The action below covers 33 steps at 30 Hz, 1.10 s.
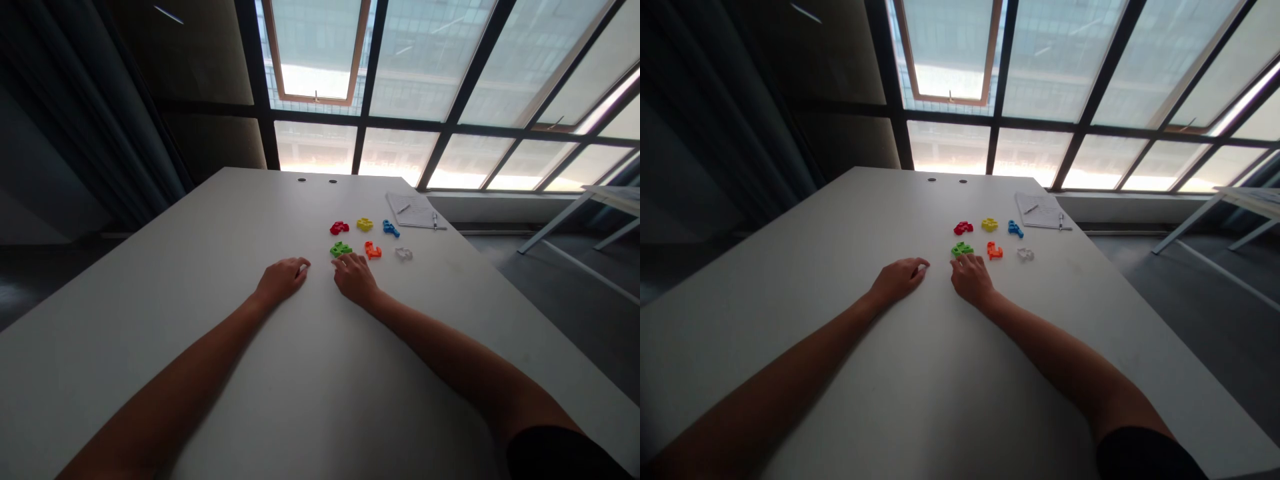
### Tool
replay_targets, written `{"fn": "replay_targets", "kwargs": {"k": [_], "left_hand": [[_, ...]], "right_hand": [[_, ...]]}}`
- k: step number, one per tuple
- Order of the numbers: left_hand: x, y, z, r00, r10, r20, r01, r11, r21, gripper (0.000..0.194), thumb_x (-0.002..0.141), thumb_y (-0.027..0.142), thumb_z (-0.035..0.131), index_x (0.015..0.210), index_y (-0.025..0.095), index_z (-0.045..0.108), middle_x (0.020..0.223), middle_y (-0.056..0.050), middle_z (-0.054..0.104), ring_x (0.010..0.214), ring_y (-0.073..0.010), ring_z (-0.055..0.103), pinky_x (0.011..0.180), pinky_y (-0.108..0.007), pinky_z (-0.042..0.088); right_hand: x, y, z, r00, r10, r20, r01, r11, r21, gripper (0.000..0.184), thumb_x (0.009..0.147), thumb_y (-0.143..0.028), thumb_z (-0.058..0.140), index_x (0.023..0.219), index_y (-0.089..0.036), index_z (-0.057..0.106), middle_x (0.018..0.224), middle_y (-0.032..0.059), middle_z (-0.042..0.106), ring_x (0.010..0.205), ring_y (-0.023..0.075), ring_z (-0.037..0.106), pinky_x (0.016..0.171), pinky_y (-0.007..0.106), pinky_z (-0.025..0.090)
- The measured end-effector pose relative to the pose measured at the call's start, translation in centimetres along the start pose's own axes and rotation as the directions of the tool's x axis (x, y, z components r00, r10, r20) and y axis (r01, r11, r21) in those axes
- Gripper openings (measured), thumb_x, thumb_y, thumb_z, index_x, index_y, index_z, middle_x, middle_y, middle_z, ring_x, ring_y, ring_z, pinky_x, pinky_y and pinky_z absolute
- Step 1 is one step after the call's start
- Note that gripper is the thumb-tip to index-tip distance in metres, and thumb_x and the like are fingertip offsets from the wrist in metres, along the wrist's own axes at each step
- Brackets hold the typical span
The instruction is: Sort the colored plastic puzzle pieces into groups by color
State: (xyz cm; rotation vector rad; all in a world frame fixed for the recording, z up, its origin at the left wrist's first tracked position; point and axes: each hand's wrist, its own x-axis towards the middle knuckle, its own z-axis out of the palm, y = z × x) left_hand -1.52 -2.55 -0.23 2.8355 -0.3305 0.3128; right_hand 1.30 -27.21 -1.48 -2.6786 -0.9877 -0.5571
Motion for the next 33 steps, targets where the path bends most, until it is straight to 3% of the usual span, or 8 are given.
{"fn": "replay_targets", "kwargs": {"k": [3, 9, 19, 25, 29, 33], "left_hand": [[0.0, -0.1, 0.1, 1.000, 0.001, -0.004, -0.001, 1.000, 0.002, 0.033, 0.102, 0.037, 0.049, 0.123, 0.030, 0.073, 0.110, -0.005, 0.079, 0.101, -0.0239, 0.071, 0.080, -0.031, 0.052], [0.0, 0.0, 0.1, 1.000, 0.001, 0.001, -0.001, 1.000, -0.005, 0.033, 0.102, 0.037, 0.048, 0.122, 0.030, 0.073, 0.110, -0.004, 0.079, 0.101, -0.0237, 0.071, 0.077, -0.031, 0.051], [0.8, 0.5, -0.1, 1.000, -0.013, 0.026, 0.013, 1.000, 0.002, 0.028, 0.100, 0.034, 0.050, 0.115, 0.029, 0.073, 0.108, -0.004, 0.077, 0.093, -0.0221, 0.071, 0.073, -0.030, 0.050], [4.2, 3.4, 1.3, 0.997, 0.077, 0.013, -0.077, 0.997, 0.001, 0.026, 0.096, 0.030, 0.057, 0.121, 0.026, 0.065, 0.123, -0.008, 0.072, 0.109, -0.0258, 0.068, 0.084, -0.033, 0.053], [7.1, 5.0, 2.5, 0.999, -0.010, -0.042, 0.009, 1.000, -0.007, 0.034, 0.094, 0.036, 0.065, 0.124, 0.021, 0.058, 0.123, -0.013, 0.071, 0.111, -0.0298, 0.068, 0.092, -0.039, 0.053], [9.0, 5.0, 3.2, 0.997, -0.076, -0.035, 0.074, 0.996, -0.045, 0.038, 0.092, 0.039, 0.070, 0.122, 0.019, 0.057, 0.119, -0.014, 0.073, 0.110, -0.0314, 0.068, 0.093, -0.040, 0.053]], "right_hand": [[-3.1, -0.4, -1.3, 0.994, -0.093, 0.063, 0.086, 0.991, 0.106, 0.023, 0.100, -0.012, 0.056, 0.112, -0.017, 0.075, 0.113, 0.0145, 0.074, 0.108, 0.0283, 0.063, 0.098, 0.043, 0.050], [-8.4, 0.5, -3.7, 0.986, -0.160, 0.034, 0.147, 0.959, 0.242, 0.030, 0.100, -0.014, 0.058, 0.127, -0.019, 0.071, 0.128, 0.0143, 0.073, 0.118, 0.0289, 0.065, 0.104, 0.048, 0.052], [-7.6, 0.9, -4.0, 0.987, -0.138, 0.087, 0.111, 0.958, 0.264, 0.023, 0.097, -0.015, 0.065, 0.118, -0.020, 0.072, 0.124, 0.0130, 0.073, 0.114, 0.0284, 0.064, 0.101, 0.047, 0.050], [-7.7, 1.0, -3.8, 0.988, -0.133, 0.079, 0.107, 0.956, 0.272, 0.022, 0.098, -0.016, 0.067, 0.118, -0.021, 0.071, 0.123, 0.0120, 0.072, 0.114, 0.0276, 0.063, 0.102, 0.046, 0.049], [-7.7, 1.1, -3.5, 0.990, -0.125, 0.063, 0.102, 0.953, 0.285, 0.022, 0.098, -0.016, 0.068, 0.118, -0.022, 0.071, 0.124, 0.0113, 0.072, 0.115, 0.0278, 0.063, 0.102, 0.046, 0.048], [-7.7, 1.2, -3.3, 0.991, -0.117, 0.058, 0.096, 0.952, 0.292, 0.022, 0.097, -0.017, 0.068, 0.119, -0.022, 0.072, 0.124, 0.0115, 0.072, 0.115, 0.0277, 0.063, 0.103, 0.046, 0.048]]}}
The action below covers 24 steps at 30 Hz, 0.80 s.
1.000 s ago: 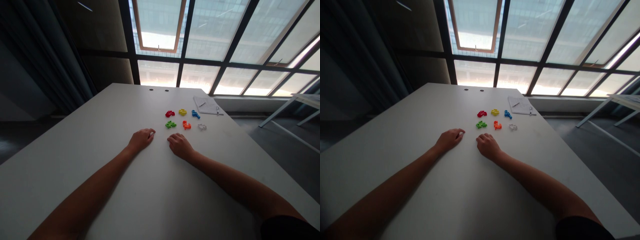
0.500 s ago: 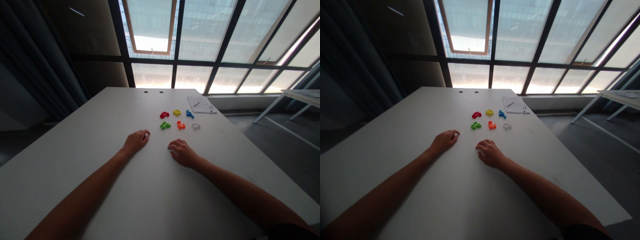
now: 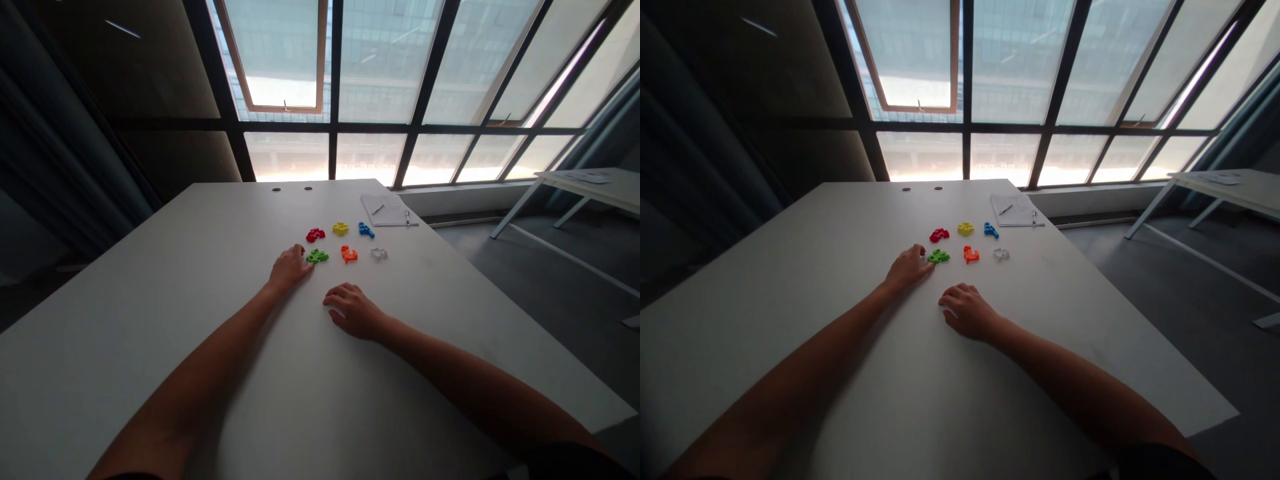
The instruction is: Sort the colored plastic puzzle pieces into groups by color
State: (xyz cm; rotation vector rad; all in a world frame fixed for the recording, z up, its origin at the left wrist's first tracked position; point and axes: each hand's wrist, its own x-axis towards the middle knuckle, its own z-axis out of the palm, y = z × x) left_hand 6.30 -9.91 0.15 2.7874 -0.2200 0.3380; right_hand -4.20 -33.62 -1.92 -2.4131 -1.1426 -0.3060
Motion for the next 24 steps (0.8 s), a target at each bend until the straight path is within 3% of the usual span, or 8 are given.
{"fn": "replay_targets", "kwargs": {"k": [7, 14, 24], "left_hand": [[0.5, -0.8, 0.6, 0.996, 0.087, -0.019, -0.088, 0.994, -0.060, 0.034, 0.090, 0.025, 0.066, 0.123, 0.021, 0.062, 0.119, -0.013, 0.076, 0.113, -0.0306, 0.068, 0.098, -0.041, 0.053], [0.5, -0.6, 1.2, 0.993, 0.116, -0.030, -0.117, 0.992, -0.052, 0.036, 0.091, 0.026, 0.065, 0.126, 0.021, 0.063, 0.126, -0.013, 0.074, 0.118, -0.0323, 0.066, 0.103, -0.044, 0.052], [0.2, -0.7, 1.4, 0.988, 0.146, -0.058, -0.150, 0.986, -0.078, 0.032, 0.091, 0.023, 0.064, 0.122, 0.021, 0.064, 0.121, -0.013, 0.074, 0.117, -0.0322, 0.065, 0.103, -0.044, 0.051]], "right_hand": [[-0.1, -0.1, -0.1, 1.000, 0.003, 0.006, -0.003, 1.000, 0.012, 0.022, 0.097, -0.017, 0.068, 0.118, -0.021, 0.072, 0.124, 0.0109, 0.072, 0.115, 0.0281, 0.062, 0.102, 0.046, 0.047], [0.0, -0.2, -0.2, 1.000, 0.009, 0.006, -0.009, 1.000, 0.020, 0.022, 0.097, -0.017, 0.068, 0.118, -0.021, 0.071, 0.124, 0.0108, 0.072, 0.115, 0.0280, 0.062, 0.102, 0.046, 0.047], [-0.2, -0.1, -0.2, 1.000, 0.010, 0.011, -0.010, 1.000, 0.024, 0.023, 0.097, -0.017, 0.069, 0.120, -0.022, 0.071, 0.125, 0.0114, 0.072, 0.118, 0.0280, 0.062, 0.104, 0.047, 0.047]]}}
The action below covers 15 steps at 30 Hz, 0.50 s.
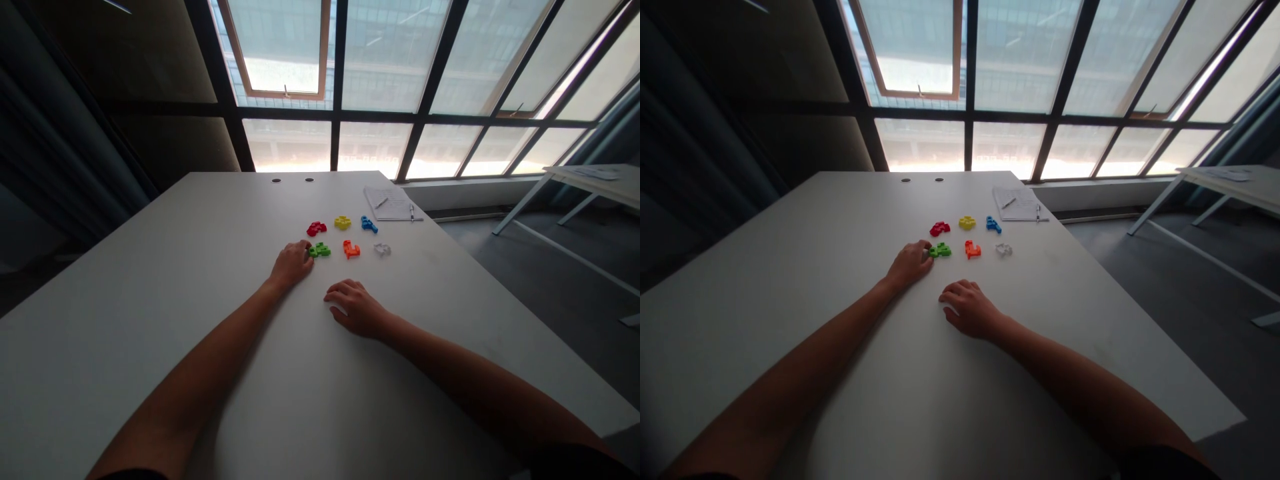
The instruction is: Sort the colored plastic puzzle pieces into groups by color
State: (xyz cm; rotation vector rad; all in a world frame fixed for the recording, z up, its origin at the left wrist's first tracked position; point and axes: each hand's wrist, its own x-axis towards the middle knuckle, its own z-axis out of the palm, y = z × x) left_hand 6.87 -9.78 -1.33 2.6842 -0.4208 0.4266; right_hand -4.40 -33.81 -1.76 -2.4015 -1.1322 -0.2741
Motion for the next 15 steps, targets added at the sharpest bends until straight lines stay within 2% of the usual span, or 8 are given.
{"fn": "replay_targets", "kwargs": {"k": [7, 15], "left_hand": [[-0.7, -0.4, 0.1, 0.999, 0.028, -0.027, -0.028, 1.000, -0.014, 0.021, 0.091, 0.022, 0.064, 0.112, 0.022, 0.063, 0.113, -0.011, 0.074, 0.109, -0.0295, 0.065, 0.105, -0.044, 0.050], [-1.3, 0.2, -0.4, 1.000, -0.022, 0.000, 0.022, 1.000, -0.003, 0.015, 0.092, 0.026, 0.063, 0.107, 0.022, 0.062, 0.103, -0.010, 0.072, 0.103, -0.0283, 0.064, 0.101, -0.043, 0.050]], "right_hand": [[0.1, -0.1, -0.2, 1.000, -0.003, 0.013, 0.003, 1.000, 0.005, 0.023, 0.098, -0.017, 0.067, 0.120, -0.021, 0.071, 0.126, 0.0121, 0.072, 0.117, 0.0283, 0.062, 0.104, 0.047, 0.048], [0.1, -0.1, -0.2, 1.000, 0.005, 0.010, -0.005, 1.000, 0.019, 0.024, 0.098, -0.017, 0.067, 0.121, -0.022, 0.072, 0.125, 0.0124, 0.072, 0.118, 0.0285, 0.062, 0.105, 0.048, 0.048]]}}
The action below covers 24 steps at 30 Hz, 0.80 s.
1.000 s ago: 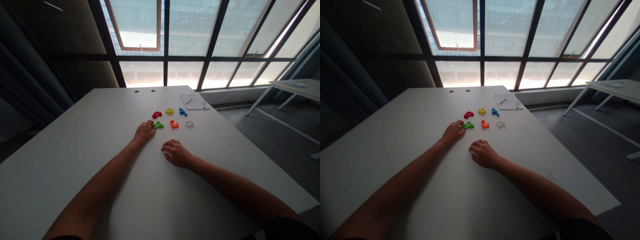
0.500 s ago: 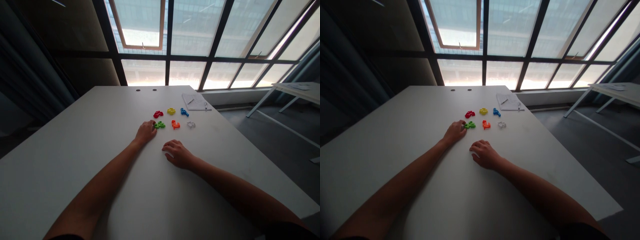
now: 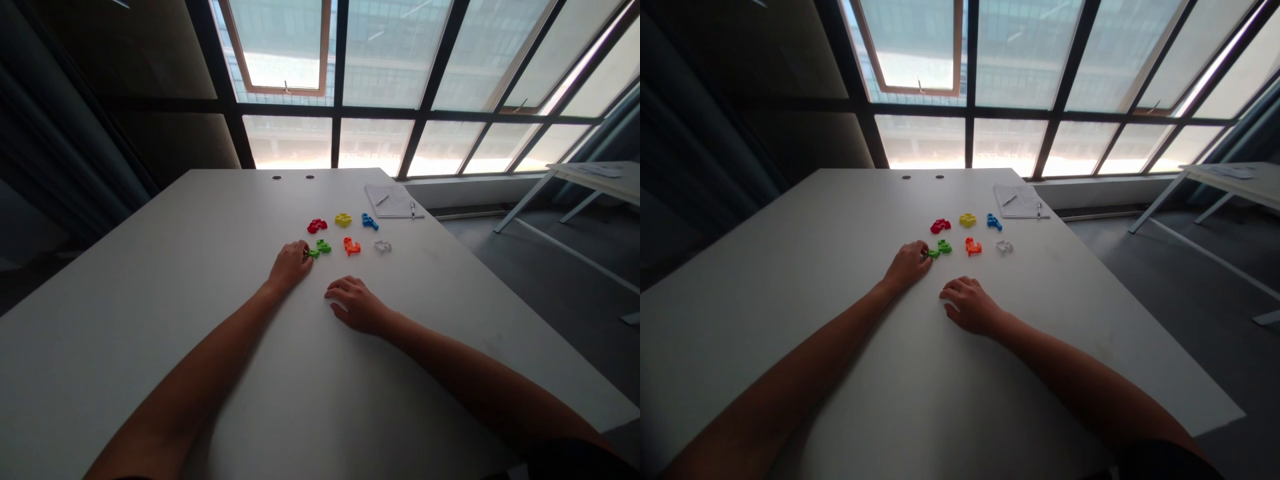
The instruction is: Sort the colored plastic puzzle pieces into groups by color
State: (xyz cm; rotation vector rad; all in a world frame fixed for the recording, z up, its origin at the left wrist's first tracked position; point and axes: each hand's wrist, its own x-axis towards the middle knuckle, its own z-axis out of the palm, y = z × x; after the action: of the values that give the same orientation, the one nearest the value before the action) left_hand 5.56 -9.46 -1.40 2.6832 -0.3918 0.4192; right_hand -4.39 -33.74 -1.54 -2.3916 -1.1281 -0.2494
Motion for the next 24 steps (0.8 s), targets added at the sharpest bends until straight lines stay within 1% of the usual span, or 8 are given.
{"fn": "replay_targets", "kwargs": {"k": [4, 7, 10, 16, 18, 21, 22, 24], "left_hand": [[0.0, 0.4, -0.2, 1.000, -0.010, 0.000, 0.010, 1.000, 0.004, 0.013, 0.093, 0.028, 0.065, 0.104, 0.023, 0.063, 0.098, -0.009, 0.072, 0.100, -0.0282, 0.065, 0.096, -0.041, 0.051], [0.1, 0.6, -0.4, 1.000, -0.014, 0.016, 0.013, 1.000, 0.026, 0.008, 0.094, 0.030, 0.065, 0.098, 0.023, 0.064, 0.095, -0.008, 0.073, 0.099, -0.0278, 0.065, 0.093, -0.040, 0.051], [0.1, 0.8, -0.5, 0.999, 0.017, 0.034, -0.018, 0.999, 0.048, 0.010, 0.095, 0.032, 0.063, 0.091, 0.022, 0.064, 0.097, -0.010, 0.073, 0.101, -0.0284, 0.065, 0.094, -0.039, 0.051], [-0.5, 1.2, -0.9, 0.996, 0.085, 0.024, -0.085, 0.996, 0.034, 0.014, 0.096, 0.034, 0.060, 0.089, 0.023, 0.064, 0.096, -0.009, 0.073, 0.098, -0.0279, 0.065, 0.093, -0.039, 0.050], [-1.4, 1.1, -1.5, 0.994, 0.097, 0.042, -0.099, 0.994, 0.045, 0.014, 0.096, 0.034, 0.059, 0.088, 0.023, 0.063, 0.094, -0.009, 0.073, 0.096, -0.0270, 0.065, 0.088, -0.038, 0.050], [-3.4, -0.1, -3.2, 0.987, 0.097, 0.129, -0.109, 0.990, 0.092, 0.020, 0.099, 0.039, 0.053, 0.089, 0.024, 0.063, 0.091, -0.007, 0.073, 0.085, -0.0244, 0.065, 0.074, -0.034, 0.045], [-4.2, -0.8, -3.9, 0.983, 0.073, 0.171, -0.093, 0.989, 0.112, 0.024, 0.100, 0.042, 0.051, 0.089, 0.025, 0.063, 0.090, -0.006, 0.073, 0.077, -0.0228, 0.064, 0.069, -0.034, 0.043], [-5.6, -2.1, -5.1, 0.974, 0.021, 0.227, -0.055, 0.988, 0.142, 0.030, 0.100, 0.048, 0.048, 0.086, 0.025, 0.063, 0.088, -0.004, 0.074, 0.073, -0.0212, 0.063, 0.065, -0.033, 0.038]], "right_hand": [[0.0, 0.1, 0.1, 1.000, 0.000, 0.003, 0.000, 1.000, 0.004, 0.023, 0.099, -0.018, 0.067, 0.121, -0.022, 0.072, 0.126, 0.0123, 0.071, 0.119, 0.0283, 0.061, 0.105, 0.048, 0.048], [0.0, 0.1, 0.1, 1.000, 0.005, 0.000, -0.005, 1.000, -0.002, 0.023, 0.099, -0.018, 0.067, 0.121, -0.022, 0.072, 0.125, 0.0119, 0.072, 0.118, 0.0284, 0.061, 0.105, 0.048, 0.047], [0.0, 0.1, 0.1, 1.000, 0.005, -0.005, -0.005, 1.000, -0.006, 0.023, 0.098, -0.018, 0.068, 0.120, -0.021, 0.071, 0.125, 0.0113, 0.072, 0.118, 0.0282, 0.061, 0.105, 0.048, 0.047], [0.1, 0.1, 0.1, 1.000, -0.007, -0.010, 0.006, 1.000, -0.013, 0.022, 0.099, -0.019, 0.067, 0.120, -0.021, 0.071, 0.124, 0.0115, 0.072, 0.118, 0.0280, 0.061, 0.105, 0.047, 0.047], [0.1, 0.1, 0.1, 1.000, -0.006, -0.011, 0.006, 1.000, -0.013, 0.022, 0.098, -0.019, 0.068, 0.120, -0.022, 0.071, 0.124, 0.0116, 0.072, 0.118, 0.0281, 0.061, 0.105, 0.048, 0.047], [0.1, 0.1, 0.1, 1.000, -0.003, -0.013, 0.003, 1.000, -0.006, 0.022, 0.098, -0.019, 0.068, 0.120, -0.022, 0.072, 0.124, 0.0113, 0.072, 0.117, 0.0280, 0.062, 0.105, 0.048, 0.048], [0.1, 0.1, 0.1, 1.000, -0.003, -0.012, 0.003, 1.000, -0.003, 0.022, 0.099, -0.019, 0.068, 0.120, -0.022, 0.072, 0.124, 0.0112, 0.072, 0.117, 0.0279, 0.062, 0.105, 0.048, 0.048], [0.1, -0.1, 0.0, 1.000, -0.001, -0.005, 0.002, 1.000, 0.004, 0.022, 0.099, -0.019, 0.068, 0.120, -0.021, 0.072, 0.124, 0.0113, 0.072, 0.117, 0.0277, 0.063, 0.105, 0.048, 0.048]]}}
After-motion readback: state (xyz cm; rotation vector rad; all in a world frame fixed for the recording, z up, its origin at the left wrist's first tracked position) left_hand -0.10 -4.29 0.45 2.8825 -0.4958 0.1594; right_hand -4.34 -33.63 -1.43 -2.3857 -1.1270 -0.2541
